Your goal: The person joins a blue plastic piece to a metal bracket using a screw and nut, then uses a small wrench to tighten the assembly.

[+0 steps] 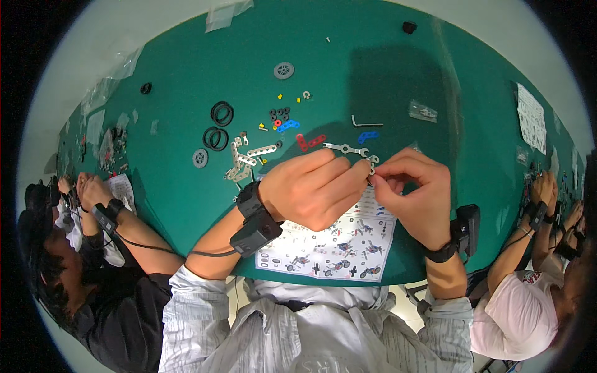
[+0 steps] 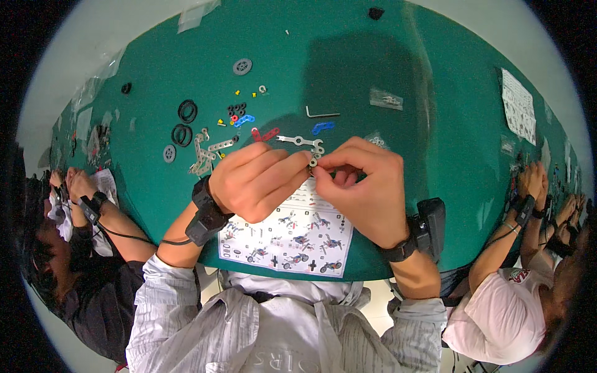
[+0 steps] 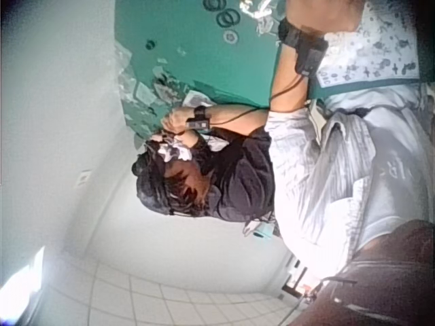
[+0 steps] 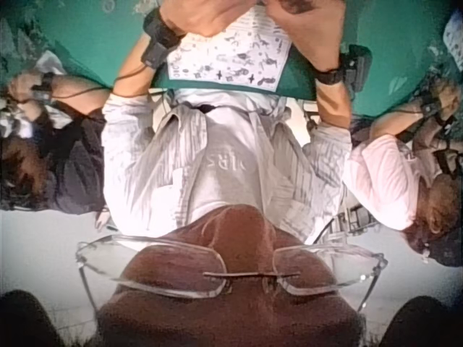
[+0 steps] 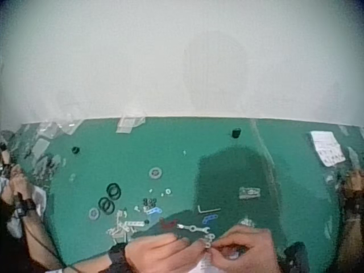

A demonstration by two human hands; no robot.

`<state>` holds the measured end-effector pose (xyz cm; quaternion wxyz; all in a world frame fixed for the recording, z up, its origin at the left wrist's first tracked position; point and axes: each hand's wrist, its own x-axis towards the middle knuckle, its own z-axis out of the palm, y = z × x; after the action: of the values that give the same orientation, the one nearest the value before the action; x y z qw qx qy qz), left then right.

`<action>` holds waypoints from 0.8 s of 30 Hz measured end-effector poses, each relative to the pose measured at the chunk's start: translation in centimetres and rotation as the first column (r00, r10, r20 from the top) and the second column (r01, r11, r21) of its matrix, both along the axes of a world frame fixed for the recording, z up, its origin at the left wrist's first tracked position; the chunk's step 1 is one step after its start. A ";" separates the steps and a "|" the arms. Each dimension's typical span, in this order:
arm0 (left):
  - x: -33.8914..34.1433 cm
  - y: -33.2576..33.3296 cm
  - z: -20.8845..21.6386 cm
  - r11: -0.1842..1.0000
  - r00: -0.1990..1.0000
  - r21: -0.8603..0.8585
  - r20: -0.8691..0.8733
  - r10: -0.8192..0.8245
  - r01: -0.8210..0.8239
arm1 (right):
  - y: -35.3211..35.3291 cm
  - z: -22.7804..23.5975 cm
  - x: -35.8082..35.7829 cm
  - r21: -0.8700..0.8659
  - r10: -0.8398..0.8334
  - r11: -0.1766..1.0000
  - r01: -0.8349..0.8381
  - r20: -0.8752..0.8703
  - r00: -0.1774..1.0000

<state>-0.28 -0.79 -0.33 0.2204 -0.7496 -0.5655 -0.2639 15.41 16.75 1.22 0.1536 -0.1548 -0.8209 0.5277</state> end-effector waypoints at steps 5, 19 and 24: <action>0.1 0.1 -0.2 0.998 0.998 -0.065 -0.063 -0.026 0.022 | 0.3 -0.2 -0.1 -0.038 0.028 0.999 -0.026 0.068 0.997; 0.1 0.0 -0.2 0.998 1.000 -0.055 -0.019 -0.005 0.004 | 1.0 -0.4 -0.2 -0.399 0.068 0.917 0.012 0.184 0.981; 0.0 0.0 -0.3 0.999 1.000 -0.044 -0.013 -0.006 0.005 | 0.6 -0.3 -0.2 -0.290 0.044 0.957 -0.008 0.118 0.992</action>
<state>-0.25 -0.76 -0.62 0.2067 -0.7575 -0.5678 -0.2473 15.18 17.34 0.90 0.0716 -0.1971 -0.7448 0.6335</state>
